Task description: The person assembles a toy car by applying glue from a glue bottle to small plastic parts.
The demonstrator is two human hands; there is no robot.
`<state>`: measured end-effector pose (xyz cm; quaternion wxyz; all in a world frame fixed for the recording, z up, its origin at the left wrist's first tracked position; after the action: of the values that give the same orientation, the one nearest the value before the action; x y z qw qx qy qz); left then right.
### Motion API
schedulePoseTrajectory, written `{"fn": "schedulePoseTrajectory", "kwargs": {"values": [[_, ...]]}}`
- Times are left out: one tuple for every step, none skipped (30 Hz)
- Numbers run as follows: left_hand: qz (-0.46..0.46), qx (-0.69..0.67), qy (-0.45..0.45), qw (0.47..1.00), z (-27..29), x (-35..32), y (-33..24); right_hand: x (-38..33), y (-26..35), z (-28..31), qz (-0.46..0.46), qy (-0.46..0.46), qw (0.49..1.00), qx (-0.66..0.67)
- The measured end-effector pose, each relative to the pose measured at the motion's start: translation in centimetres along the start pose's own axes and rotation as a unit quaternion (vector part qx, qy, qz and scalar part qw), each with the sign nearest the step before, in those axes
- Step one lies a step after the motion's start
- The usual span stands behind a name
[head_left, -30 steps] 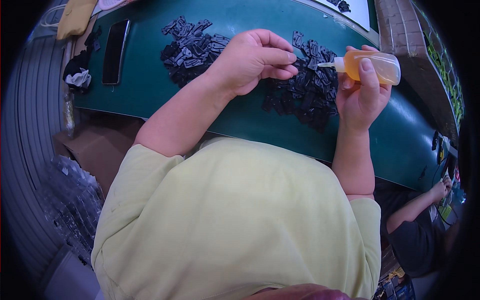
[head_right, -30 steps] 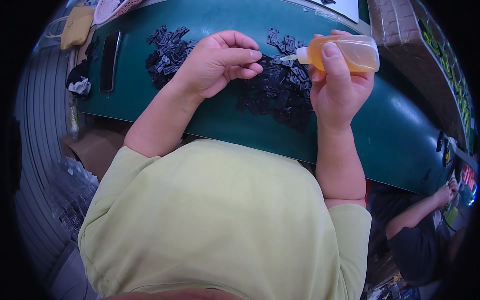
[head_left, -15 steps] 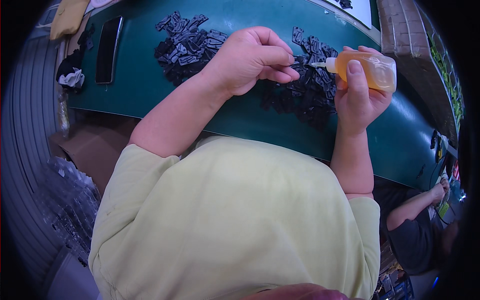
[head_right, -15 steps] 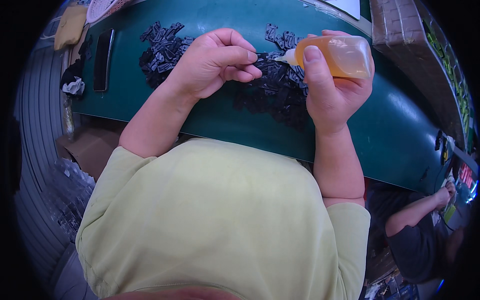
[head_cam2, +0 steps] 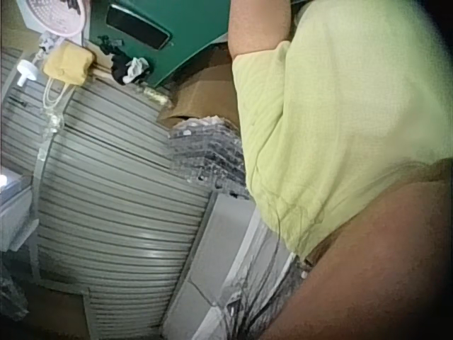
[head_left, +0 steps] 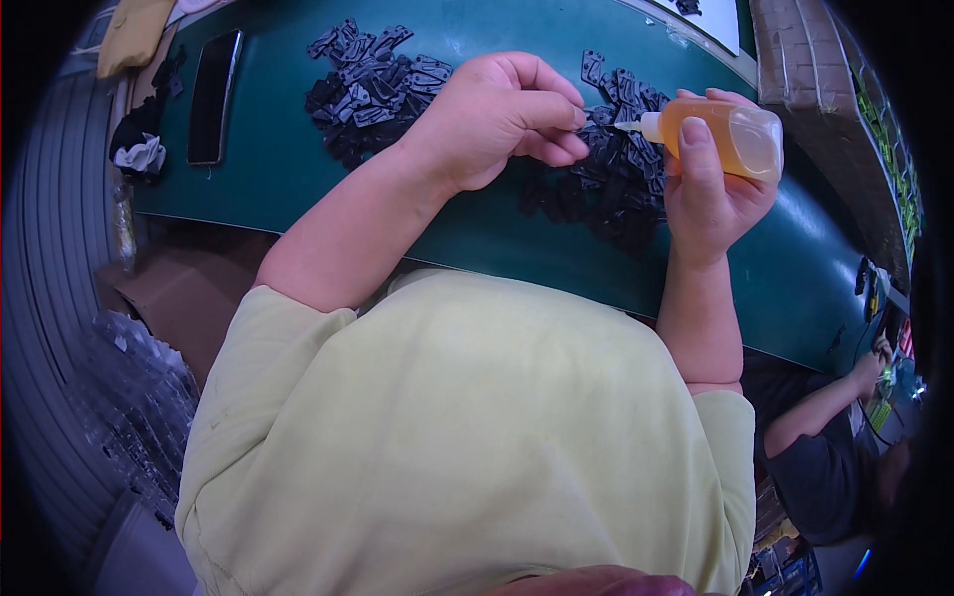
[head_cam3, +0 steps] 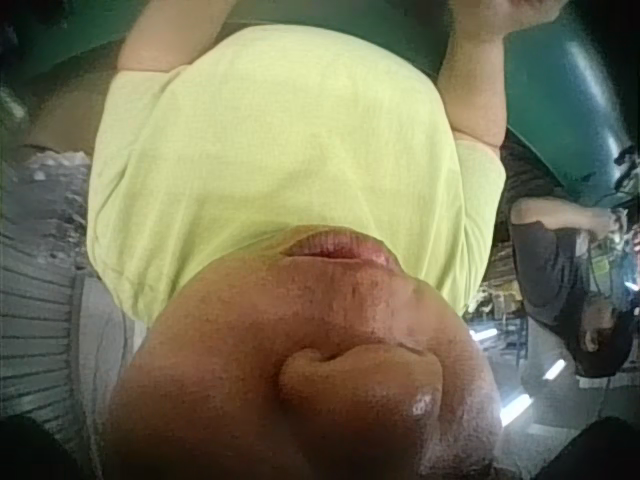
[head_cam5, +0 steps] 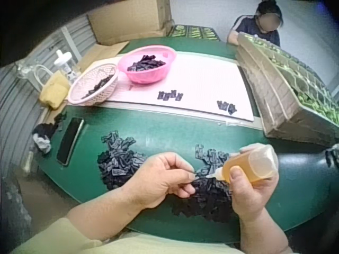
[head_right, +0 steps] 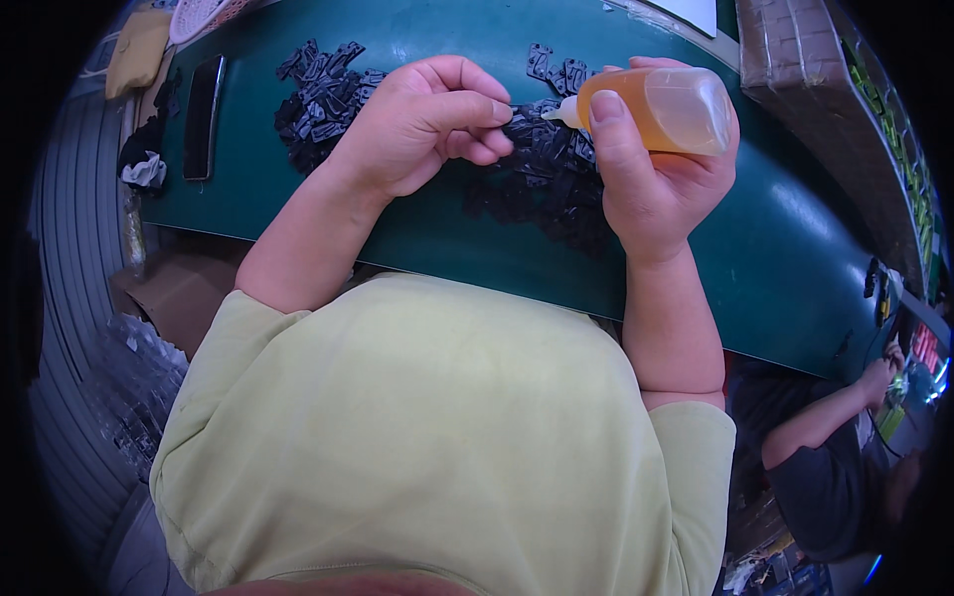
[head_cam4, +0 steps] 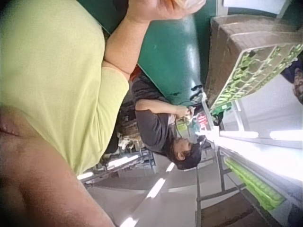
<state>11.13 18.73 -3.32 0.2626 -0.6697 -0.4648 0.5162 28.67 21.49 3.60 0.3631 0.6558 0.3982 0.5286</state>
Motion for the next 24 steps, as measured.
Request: {"fn": "schedulePoseTrajectory", "kwargs": {"values": [[-0.010, 0.033, 0.002, 0.999, 0.1, 0.0, -0.1, 0.0, 0.1, 0.1, 0.000, 0.000, 1.000, 0.000], [-0.010, 0.033, 0.002, 0.999, 0.2, 0.0, -0.1, -0.1, 0.2, -0.1, 0.004, 0.008, 1.000, -0.007], [0.003, 0.031, 0.031, 0.999, -0.1, -0.1, 0.1, -0.1, 0.3, -0.2, 0.008, 0.017, 1.000, -0.013], [0.015, 0.029, 0.061, 0.998, -0.5, -0.2, 0.3, -0.1, 0.3, -0.1, 0.008, 0.017, 1.000, -0.013], [0.015, 0.028, 0.060, 0.998, -0.5, -0.1, 0.3, -0.1, 0.5, -0.3, 0.017, 0.026, 0.999, -0.025], [0.018, 0.032, 0.076, 0.996, -0.7, -0.2, 0.5, -0.1, 0.6, -0.4, 0.026, 0.035, 0.998, -0.037], [0.021, 0.036, 0.091, 0.995, -0.9, -0.3, 0.7, -0.1, 0.6, -0.5, 0.026, 0.035, 0.998, -0.037], [0.021, 0.036, 0.091, 0.995, -1.0, -0.3, 0.6, 0.2, 0.7, -0.2, 0.037, 0.007, 0.999, -0.024], [0.017, 0.047, 0.078, 0.996, -0.9, -0.3, 0.5, 0.4, 0.9, 0.2, 0.047, -0.022, 0.999, -0.012], [0.014, 0.059, 0.065, 0.996, -0.7, -0.3, 0.4, 0.6, 1.2, 0.3, 0.047, -0.021, 0.999, -0.011], [0.013, 0.058, 0.064, 0.996, -0.7, -0.3, 0.4, 1.0, 0.6, 0.6, -0.028, -0.033, 0.998, 0.052], [0.018, 0.055, 0.051, 0.997, -0.5, -0.2, 0.4, 1.1, -0.3, 0.7, -0.103, -0.044, 0.987, 0.114], [0.023, 0.052, 0.037, 0.998, -0.3, -0.2, 0.5, 1.1, -0.2, 0.6, -0.104, -0.042, 0.987, 0.115], [0.024, 0.052, 0.036, 0.998, -0.3, -0.1, 0.5, 1.0, -0.2, 0.5, -0.107, -0.052, 0.986, 0.119], [0.029, 0.048, 0.036, 0.998, -0.3, -0.1, 0.6, 0.9, -0.2, 0.4, -0.110, -0.062, 0.984, 0.123], [0.035, 0.044, 0.036, 0.998, -0.3, 0.0, 0.7, 0.6, -0.2, 0.2, -0.111, -0.062, 0.984, 0.123], [0.036, 0.043, 0.035, 0.998, -0.3, 0.0, 0.7, 0.3, -0.2, -0.3, -0.112, -0.047, 0.986, 0.114], [0.035, 0.043, 0.030, 0.998, -0.3, 0.0, 0.6, 0.0, -0.2, -0.7, -0.112, -0.032, 0.988, 0.104], [0.033, 0.043, 0.026, 0.998, -0.2, 0.0, 0.6, -0.2, -0.3, -0.8, -0.114, -0.031, 0.988, 0.104], [0.034, 0.042, 0.025, 0.998, -0.3, -0.1, 0.5, -0.3, -0.4, -0.9, -0.111, -0.019, 0.990, 0.089], [0.034, 0.044, 0.019, 0.998, -0.3, -0.1, 0.5, -0.4, -0.4, -1.1, -0.108, -0.007, 0.991, 0.074], [0.034, 0.045, 0.013, 0.998, -0.2, -0.1, 0.5, -0.5, -0.5, -1.1, -0.108, -0.007, 0.991, 0.074], [0.034, 0.045, 0.013, 0.998, -0.2, -0.1, 0.4, -0.5, -0.6, -1.2, -0.109, -0.004, 0.992, 0.069], [0.034, 0.047, 0.013, 0.998, -0.3, -0.1, 0.4, -0.6, -0.6, -1.2, -0.110, -0.002, 0.992, 0.064]]}}
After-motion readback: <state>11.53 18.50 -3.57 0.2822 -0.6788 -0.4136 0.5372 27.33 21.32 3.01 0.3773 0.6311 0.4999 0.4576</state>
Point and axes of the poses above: each hand's wrist, its own x-axis towards the middle knuckle, its own z-axis out of the back of the hand, y = z × x, the point moved 9 cm from there along x, towards the middle knuckle, and after that the axes turned 10 degrees about -y, right-handed, at the moved point
